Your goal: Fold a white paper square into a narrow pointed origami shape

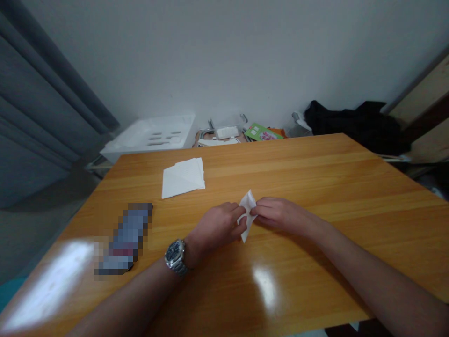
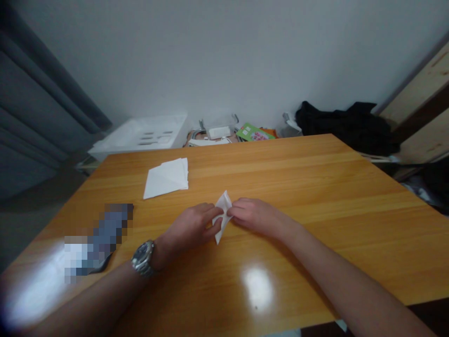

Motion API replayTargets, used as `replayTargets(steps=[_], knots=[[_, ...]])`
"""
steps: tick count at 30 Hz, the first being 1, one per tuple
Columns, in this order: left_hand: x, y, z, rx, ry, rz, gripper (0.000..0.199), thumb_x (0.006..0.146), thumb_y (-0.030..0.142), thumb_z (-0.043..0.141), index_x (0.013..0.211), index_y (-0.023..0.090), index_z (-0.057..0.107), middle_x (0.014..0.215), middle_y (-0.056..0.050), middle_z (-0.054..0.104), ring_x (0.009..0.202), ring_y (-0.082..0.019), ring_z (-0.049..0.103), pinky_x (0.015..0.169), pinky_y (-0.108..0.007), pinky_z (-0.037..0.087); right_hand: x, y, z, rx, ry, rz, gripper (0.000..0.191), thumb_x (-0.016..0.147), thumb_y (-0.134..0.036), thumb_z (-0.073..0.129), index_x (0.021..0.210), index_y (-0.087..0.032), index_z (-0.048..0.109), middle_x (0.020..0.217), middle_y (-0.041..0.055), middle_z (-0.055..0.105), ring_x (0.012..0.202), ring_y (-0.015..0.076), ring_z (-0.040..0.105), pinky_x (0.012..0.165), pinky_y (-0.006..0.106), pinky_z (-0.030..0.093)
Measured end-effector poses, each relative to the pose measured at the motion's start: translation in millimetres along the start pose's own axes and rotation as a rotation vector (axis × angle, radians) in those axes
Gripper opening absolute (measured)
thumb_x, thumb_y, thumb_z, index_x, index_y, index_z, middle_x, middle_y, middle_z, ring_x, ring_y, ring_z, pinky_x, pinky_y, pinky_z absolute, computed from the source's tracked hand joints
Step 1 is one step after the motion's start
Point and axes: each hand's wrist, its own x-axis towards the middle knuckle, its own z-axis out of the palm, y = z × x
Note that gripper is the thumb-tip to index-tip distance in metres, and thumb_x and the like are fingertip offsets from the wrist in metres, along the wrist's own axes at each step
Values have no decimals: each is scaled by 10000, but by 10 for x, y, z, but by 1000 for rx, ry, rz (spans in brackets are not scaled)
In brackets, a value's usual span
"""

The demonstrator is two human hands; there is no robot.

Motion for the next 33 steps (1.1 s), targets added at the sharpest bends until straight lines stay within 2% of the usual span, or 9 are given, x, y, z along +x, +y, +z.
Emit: replayTargets(steps=[9, 13, 17, 23, 26, 29, 31, 33], knots=[[15, -8, -42, 13, 13, -8, 193, 993, 321, 480, 912, 194, 601, 863, -53, 614, 793, -192, 589, 710, -293, 473, -21, 9, -21, 12, -7, 23, 151, 975, -163, 533, 969, -173, 683, 908, 79, 702, 835, 182, 657, 746, 298, 524], [16, -30, -5, -24, -21, 58, 114, 939, 234, 520, 989, 200, 617, 971, -67, 605, 890, -208, 589, 801, -313, 494, -35, 32, 20, 34, -3, 23, 159, 991, -201, 527, 974, -180, 684, 914, 73, 703, 840, 178, 657, 761, 301, 530], [9, -60, 42, -22, -72, 76, 269, 917, 194, 522, 1167, 196, 623, 1015, -82, 630, 932, -231, 601, 842, -340, 506, -45, 40, 19, 49, 12, 27, 156, 995, -213, 529, 996, -192, 684, 967, 74, 713, 898, 182, 666, 814, 316, 537], [-10, -77, 10, -105, -78, 77, 313, 1008, 368, 469, 1179, 170, 640, 1123, -126, 642, 1033, -258, 614, 931, -387, 506, -57, 51, -23, 75, -13, 57, 173, 1001, -210, 519, 1009, -178, 689, 936, 77, 706, 869, 188, 658, 786, 313, 531], [-37, -90, -20, -187, -91, 87, 539, 915, 528, 623, 1332, 191, 564, 1236, -143, 628, 1119, -278, 607, 983, -401, 497, -59, 50, -41, 82, -22, 64, 175, 1005, -213, 519, 1054, -190, 686, 948, 69, 695, 892, 184, 649, 813, 313, 523], [-55, -106, -30, -239, -77, 116, 778, 788, 562, 763, 1432, 235, 477, 1333, -139, 590, 1199, -283, 580, 1042, -400, 465, -58, 46, -51, 79, -31, 61, 189, 1007, -216, 518, 1094, -190, 683, 959, 72, 684, 905, 187, 643, 822, 314, 520], [-55, -118, -19, -236, -79, 128, 833, 740, 576, 798, 1426, 230, 476, 1330, -141, 590, 1195, -290, 578, 1037, -402, 466, -59, 50, -47, 76, -28, 60, 191, 1008, -219, 515, 1080, -185, 687, 968, 78, 685, 907, 192, 643, 823, 317, 521], [-48, -136, 10, -193, -87, 106, 748, 767, 550, 786, 1369, 201, 512, 1256, -143, 620, 1115, -290, 606, 974, -402, 498, -61, 60, -34, 76, -16, 62, 191, 1009, -222, 511, 1068, -182, 688, 997, 88, 690, 921, 197, 647, 832, 321, 520]])
